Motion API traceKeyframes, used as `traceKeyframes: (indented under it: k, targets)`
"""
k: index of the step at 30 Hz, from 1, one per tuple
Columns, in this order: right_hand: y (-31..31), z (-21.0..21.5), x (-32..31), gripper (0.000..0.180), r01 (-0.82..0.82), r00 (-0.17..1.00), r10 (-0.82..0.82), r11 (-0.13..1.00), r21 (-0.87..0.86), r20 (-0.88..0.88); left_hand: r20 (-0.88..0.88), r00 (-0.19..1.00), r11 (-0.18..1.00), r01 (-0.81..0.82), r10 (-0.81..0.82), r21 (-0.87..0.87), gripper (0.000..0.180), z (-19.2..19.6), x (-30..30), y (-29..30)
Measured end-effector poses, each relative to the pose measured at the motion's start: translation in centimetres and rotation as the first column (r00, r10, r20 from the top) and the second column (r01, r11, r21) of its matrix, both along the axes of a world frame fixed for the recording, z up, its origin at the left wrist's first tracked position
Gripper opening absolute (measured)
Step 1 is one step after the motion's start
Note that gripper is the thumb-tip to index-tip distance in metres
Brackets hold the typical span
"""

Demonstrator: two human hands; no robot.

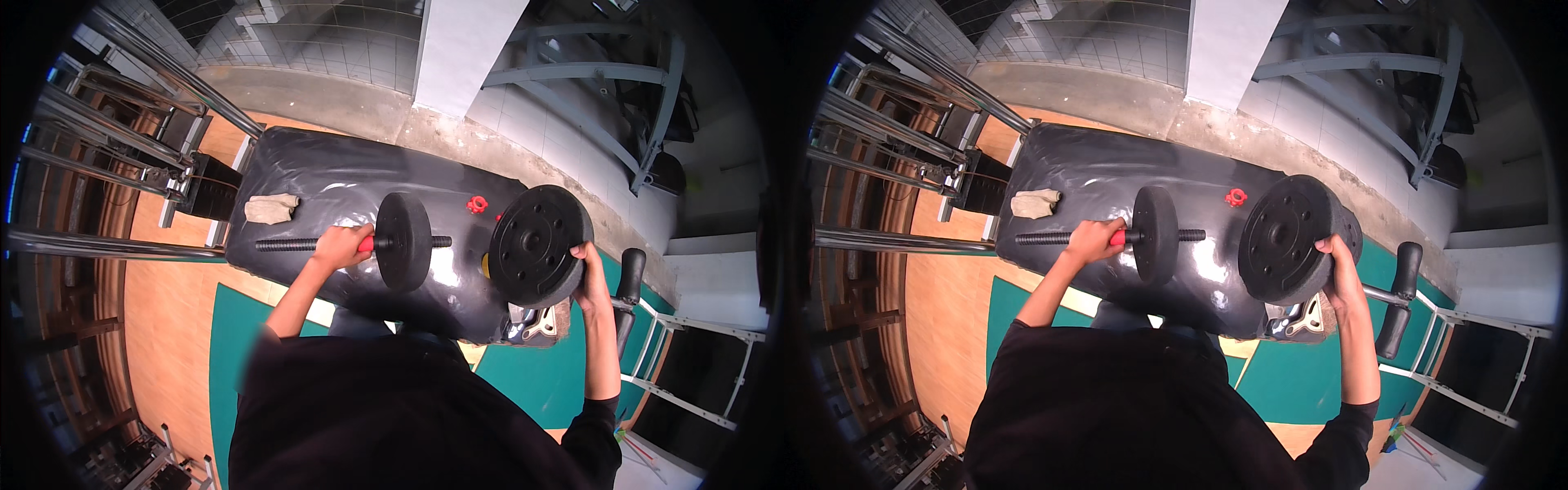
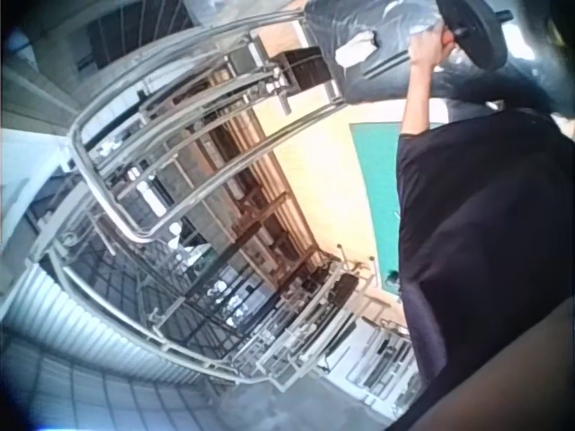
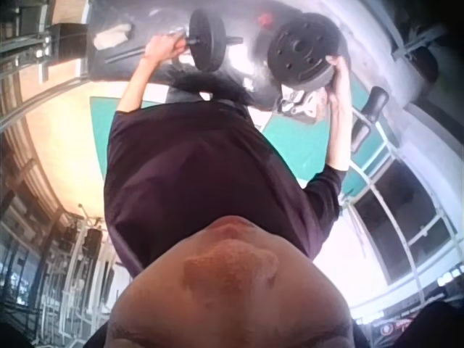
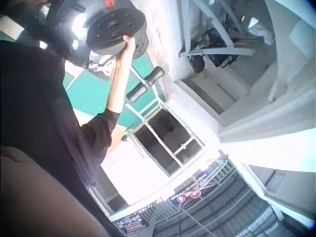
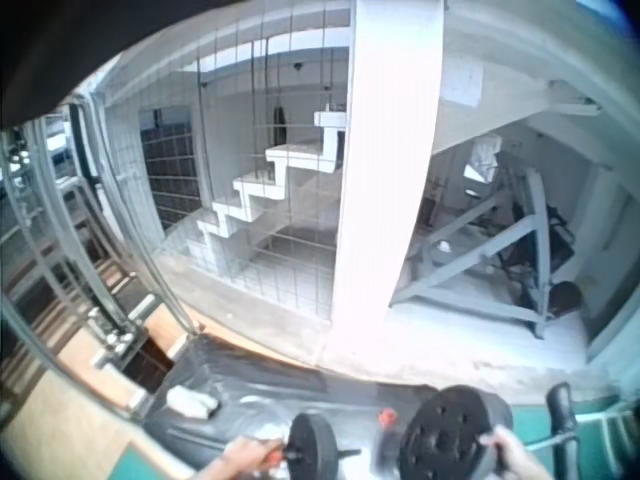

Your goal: The person wipes a black padded bench with a cloth, then assembles a dumbbell by sliding weight plates onto a bar and securing them with red collars. The person lifts the dumbbell and places it on the floor, then picks up another dumbbell and returns it to the bench.

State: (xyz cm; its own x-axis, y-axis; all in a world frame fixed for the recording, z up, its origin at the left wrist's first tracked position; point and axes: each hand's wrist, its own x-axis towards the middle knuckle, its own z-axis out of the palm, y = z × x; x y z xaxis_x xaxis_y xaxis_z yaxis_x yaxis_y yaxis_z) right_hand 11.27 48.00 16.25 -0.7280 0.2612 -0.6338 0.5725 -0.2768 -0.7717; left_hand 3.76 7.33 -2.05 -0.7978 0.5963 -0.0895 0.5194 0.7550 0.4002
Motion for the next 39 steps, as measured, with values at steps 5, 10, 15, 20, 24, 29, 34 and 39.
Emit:
traceKeyframes:
  k: [5,10,15,20,24,29,34,39]
  targets:
    - [-9.4,-0.6,-1.7,0.053,-0.273,0.947,0.312,0.911,0.309,-0.082,0.102,0.992,0.99,-0.088,0.077,0.112,0.038,-2.3,0.7,-2.0]
    - [-14.6,-5.4,-0.4,0.064,-0.239,0.953,0.293,0.877,0.416,-0.07,0.18,0.969,0.974,-0.194,0.171,0.119,0.041,-4.3,1.1,-4.0]
    - [-18.9,-9.9,2.3,0.058,-0.353,0.928,0.335,0.653,0.67,0.163,0.167,0.968,0.966,-0.213,0.187,0.148,0.048,-4.0,0.3,-5.9]
    - [-23.4,-13.1,4.3,0.064,-0.386,0.876,0.426,0.342,0.857,0.225,0.151,0.969,0.961,-0.22,0.195,0.17,0.051,-4.6,-0.1,-6.6]
    - [-24.9,-14.7,4.4,0.065,-0.382,0.849,0.468,0.225,0.896,0.244,0.129,0.975,0.974,-0.194,0.179,0.118,0.05,-4.3,-0.8,-6.8]
    - [-25.0,-17.6,5.3,0.07,-0.389,0.81,0.489,0.033,0.921,0.325,0.062,0.99,0.985,-0.13,0.123,0.116,0.047,-3.5,-1.8,-7.5]
    - [-23.7,-21.5,6.7,0.075,-0.474,0.71,0.5,-0.182,0.861,0.496,0.04,0.995,0.995,-0.091,0.089,0.05,0.041,-2.5,-2.7,-7.0]
    - [-21.7,-15.9,3.2,0.071,-0.488,0.672,0.601,-0.08,0.869,0.432,0.032,0.998,0.999,-0.043,0.044,-0.033,0.038,-0.9,-3.9,-6.0]
